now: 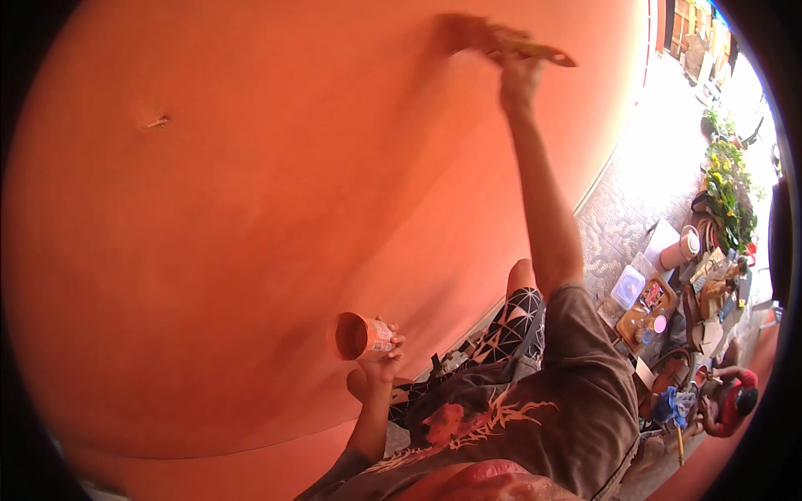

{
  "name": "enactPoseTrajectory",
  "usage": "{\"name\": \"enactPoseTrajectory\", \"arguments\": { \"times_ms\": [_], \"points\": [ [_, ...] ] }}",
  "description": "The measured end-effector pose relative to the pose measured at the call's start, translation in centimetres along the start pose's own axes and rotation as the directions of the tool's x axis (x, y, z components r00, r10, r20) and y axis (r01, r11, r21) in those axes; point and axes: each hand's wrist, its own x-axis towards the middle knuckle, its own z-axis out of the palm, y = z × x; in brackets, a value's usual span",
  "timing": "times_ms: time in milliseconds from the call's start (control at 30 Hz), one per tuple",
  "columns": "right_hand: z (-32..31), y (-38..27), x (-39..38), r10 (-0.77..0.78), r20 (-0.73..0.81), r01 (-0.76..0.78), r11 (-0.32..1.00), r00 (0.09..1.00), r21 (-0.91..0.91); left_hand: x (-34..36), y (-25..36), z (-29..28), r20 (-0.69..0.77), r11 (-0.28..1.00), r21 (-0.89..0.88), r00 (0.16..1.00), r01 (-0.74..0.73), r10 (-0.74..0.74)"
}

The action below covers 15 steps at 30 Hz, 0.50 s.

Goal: The person paints a ceiling using a paintbrush and a small paint container. They repeatedly dip the brush into the container and apply paint in broad strokes across the ceiling surface.

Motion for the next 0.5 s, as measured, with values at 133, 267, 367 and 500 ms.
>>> {"name": "enactPoseTrajectory", "arguments": {
  "times_ms": [133,267,367,500],
  "points": [
    [-2.3,0.2,4.1,-0.344,-0.102,0.292,0.893,0.933,-0.344,-0.4,0.8,-2.3,-0.064,0.999,-0.032,0.998,-0.011,0.009],
    [-0.2,2.5,-4.8,-0.452,0.345,0.555,0.77,0.823,-0.314,-1.1,0.6,-2.6,-0.152,0.996,-0.017,0.985,-0.09,0.086],
    [1.6,-3.2,-14.4,-0.194,0.669,0.323,0.943,0.718,-0.073,-0.9,0.5,-2.1,-0.171,0.995,0.008,0.98,-0.097,0.097],
    [4.0,-8.5,-14.8,-0.118,0.726,0.087,0.993,0.678,0.081,-0.7,0.3,-0.8,-0.151,0.997,0.013,0.986,-0.073,0.074]
  ]
}}
